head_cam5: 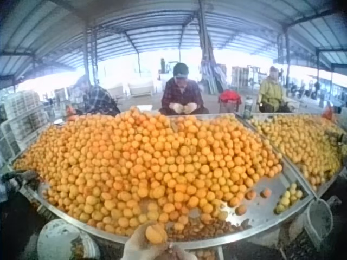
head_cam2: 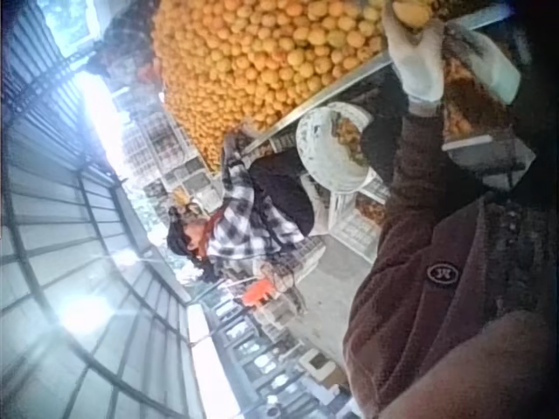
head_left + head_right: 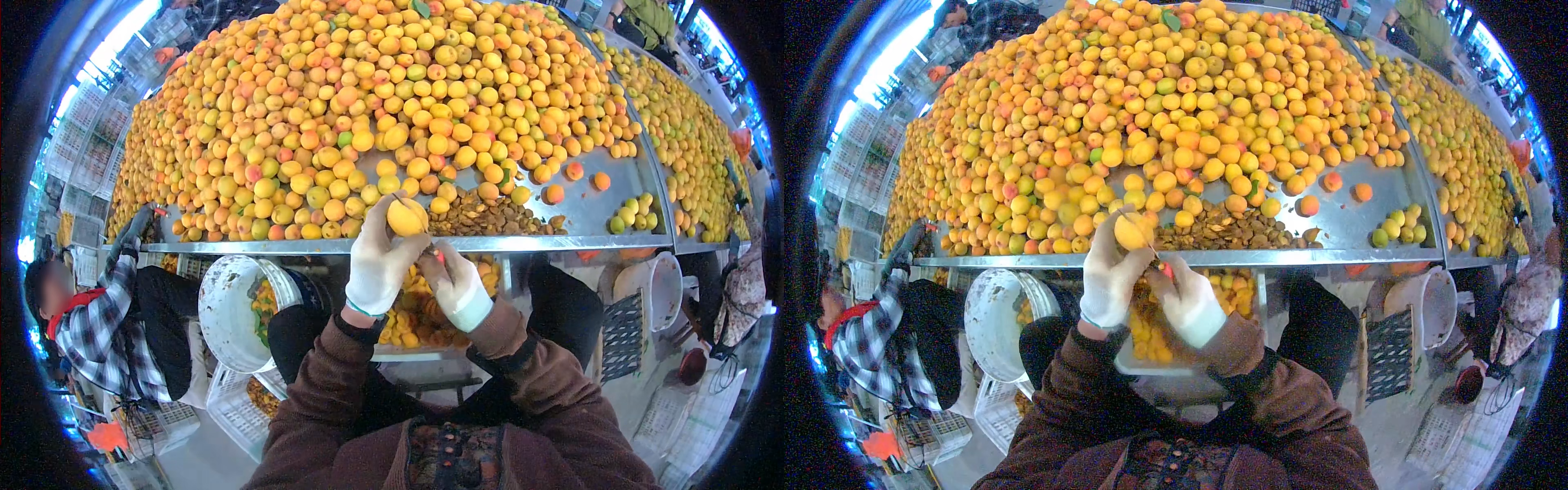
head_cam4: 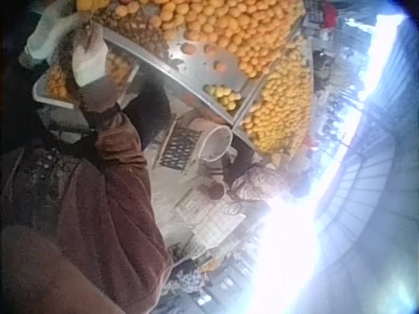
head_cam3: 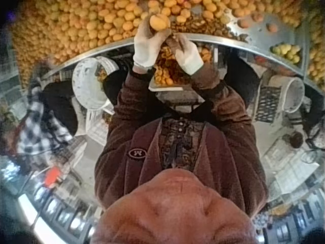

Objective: Using a curved knife to pit and open apricots or similar small fruits at a sorting table.

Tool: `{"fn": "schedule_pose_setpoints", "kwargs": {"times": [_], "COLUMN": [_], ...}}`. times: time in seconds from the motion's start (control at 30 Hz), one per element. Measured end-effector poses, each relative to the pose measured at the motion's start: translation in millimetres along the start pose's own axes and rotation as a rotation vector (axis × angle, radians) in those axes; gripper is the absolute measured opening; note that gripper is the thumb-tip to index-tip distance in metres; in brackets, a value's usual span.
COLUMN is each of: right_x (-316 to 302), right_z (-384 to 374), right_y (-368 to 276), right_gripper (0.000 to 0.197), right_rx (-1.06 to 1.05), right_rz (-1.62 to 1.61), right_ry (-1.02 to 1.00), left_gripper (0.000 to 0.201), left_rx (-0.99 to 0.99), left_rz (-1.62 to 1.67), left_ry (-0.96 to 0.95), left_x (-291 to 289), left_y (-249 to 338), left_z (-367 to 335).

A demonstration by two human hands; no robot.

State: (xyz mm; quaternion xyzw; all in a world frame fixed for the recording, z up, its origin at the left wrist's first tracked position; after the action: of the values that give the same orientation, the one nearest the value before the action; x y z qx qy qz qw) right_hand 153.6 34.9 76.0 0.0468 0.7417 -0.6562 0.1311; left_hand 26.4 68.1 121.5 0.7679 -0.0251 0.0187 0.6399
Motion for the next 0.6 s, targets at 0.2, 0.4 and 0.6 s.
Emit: {"fn": "schedule_pose_setpoints", "kwargs": {"times": [0.2, 0.4, 0.6], "right_x": [1.2, 1.6, 7.6], "right_z": [-6.7, -8.8, -7.6], "right_y": [-8.0, -20.1, -4.0], "right_gripper": [0.039, 0.037, 0.031], "right_rx": [0.029, 0.007, -0.055], "right_rz": [0.139, 0.062, 0.196], "right_ry": [0.000, -0.013, 0.037], "left_gripper": [0.036, 0.032, 0.045], "left_rx": [-0.111, -0.171, -0.246], "left_rz": [0.361, 0.203, 0.437], "left_ry": [-0.101, -0.001, -0.082], "left_x": [-1.2, -3.1, -0.8], "left_y": [-25.0, -13.2, -37.2], "left_z": [5.1, 0.3, 6.0]}}
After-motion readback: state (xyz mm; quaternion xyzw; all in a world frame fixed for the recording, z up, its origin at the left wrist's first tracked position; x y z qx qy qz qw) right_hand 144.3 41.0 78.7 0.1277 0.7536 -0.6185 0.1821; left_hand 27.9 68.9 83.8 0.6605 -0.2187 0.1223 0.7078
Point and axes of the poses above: each hand's wrist, its own z-axis away from the middle knuckle, its own x-axis out of the palm, y = z × x, the point moved 7 cm from there along -z, towards the middle knuckle, and after that the axes turned 3 degrees about z, right-handed, at the moved point
